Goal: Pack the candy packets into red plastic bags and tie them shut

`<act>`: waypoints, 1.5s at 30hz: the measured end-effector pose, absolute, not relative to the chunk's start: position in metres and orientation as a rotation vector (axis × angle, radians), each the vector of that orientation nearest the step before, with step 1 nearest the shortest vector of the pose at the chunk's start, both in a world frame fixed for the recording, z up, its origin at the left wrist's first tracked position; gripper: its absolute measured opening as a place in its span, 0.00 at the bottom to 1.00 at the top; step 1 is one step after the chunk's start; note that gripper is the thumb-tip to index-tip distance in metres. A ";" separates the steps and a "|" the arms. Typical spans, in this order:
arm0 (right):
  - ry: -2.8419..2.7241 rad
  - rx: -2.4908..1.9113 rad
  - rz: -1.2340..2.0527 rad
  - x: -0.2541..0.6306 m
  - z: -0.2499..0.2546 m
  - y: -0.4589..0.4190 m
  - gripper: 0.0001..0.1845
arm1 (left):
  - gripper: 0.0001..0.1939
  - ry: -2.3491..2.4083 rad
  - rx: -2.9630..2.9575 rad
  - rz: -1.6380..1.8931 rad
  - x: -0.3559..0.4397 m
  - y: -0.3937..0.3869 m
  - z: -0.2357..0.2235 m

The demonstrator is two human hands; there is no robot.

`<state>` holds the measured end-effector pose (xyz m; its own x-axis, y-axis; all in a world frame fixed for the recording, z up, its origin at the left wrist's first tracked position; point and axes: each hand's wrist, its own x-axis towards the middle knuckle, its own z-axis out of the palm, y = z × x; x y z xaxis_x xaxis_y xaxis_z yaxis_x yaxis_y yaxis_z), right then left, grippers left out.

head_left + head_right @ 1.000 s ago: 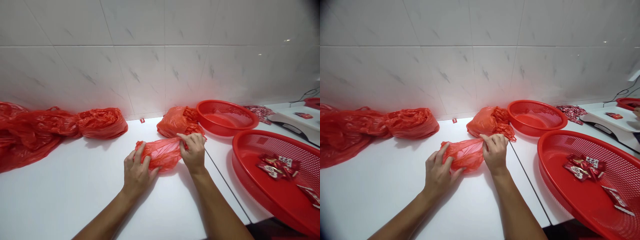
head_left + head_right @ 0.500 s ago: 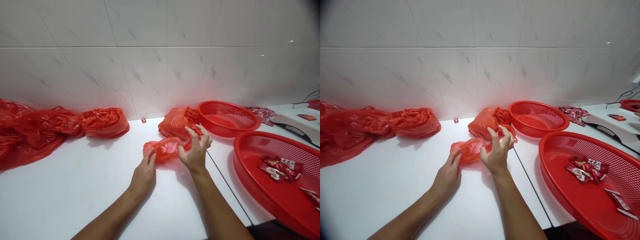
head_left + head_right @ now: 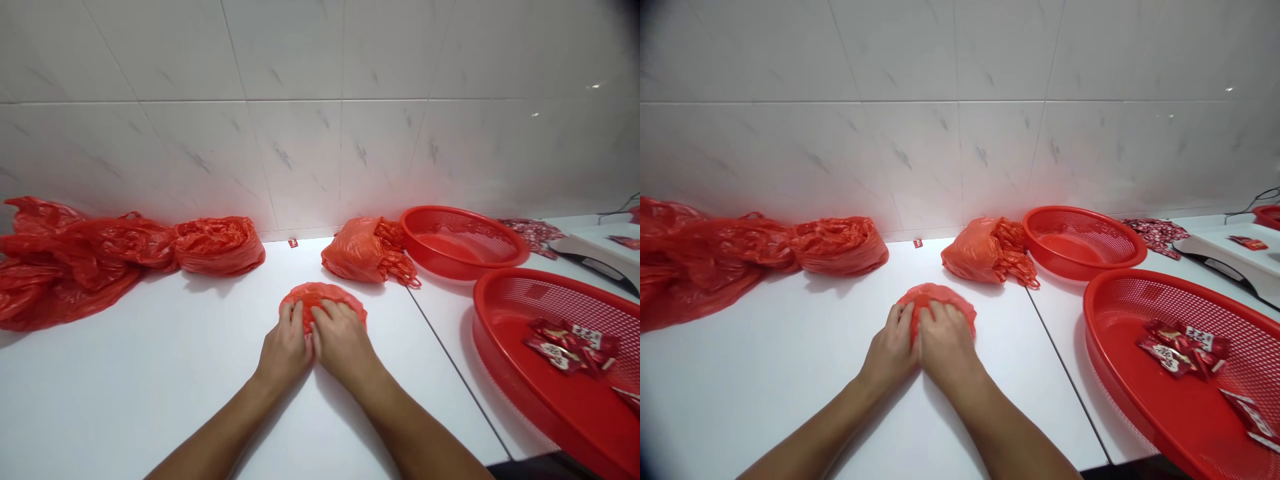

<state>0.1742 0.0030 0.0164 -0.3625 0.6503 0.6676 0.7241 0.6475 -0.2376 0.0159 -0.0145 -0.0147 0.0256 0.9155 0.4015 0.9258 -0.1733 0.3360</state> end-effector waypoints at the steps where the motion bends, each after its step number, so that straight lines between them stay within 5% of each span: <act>1: -2.100 -1.232 -0.096 0.182 0.013 0.009 0.07 | 0.27 -2.039 -2.236 -0.797 0.016 -0.015 -0.008; 4: -1.994 -1.460 -0.020 0.211 0.010 0.030 0.08 | 0.22 -2.150 -2.285 -0.764 0.014 -0.016 0.008; 7: -1.801 -1.245 0.086 0.236 0.016 0.042 0.08 | 0.26 -2.229 -2.364 -1.015 0.010 -0.015 0.013; 11: -1.722 -1.009 0.144 0.245 0.024 0.043 0.06 | 0.36 -2.415 -2.331 -1.631 0.007 -0.010 0.010; 22: -1.857 -1.620 0.047 0.246 0.003 0.050 0.25 | 0.27 -2.132 -1.804 -3.478 -0.007 -0.001 0.037; 25: -1.816 -1.536 -0.016 0.248 -0.001 0.053 0.23 | 0.29 -2.045 -1.342 -3.809 -0.014 0.001 0.048; 29: -1.729 -1.365 -0.024 0.248 0.002 0.057 0.03 | 0.30 -2.006 -1.005 -3.948 -0.022 0.003 0.057; 37: -1.529 -0.912 -0.004 0.246 0.027 0.043 0.03 | 0.30 -1.919 -1.173 -3.956 -0.023 0.003 0.050; 41: -2.005 -1.021 0.275 0.231 0.023 0.032 0.06 | 0.31 -1.839 -1.246 -3.989 -0.020 0.001 0.045; 45: -2.164 -1.325 0.249 0.216 0.011 0.033 0.29 | 0.29 -1.801 -1.179 -3.997 -0.020 0.001 0.046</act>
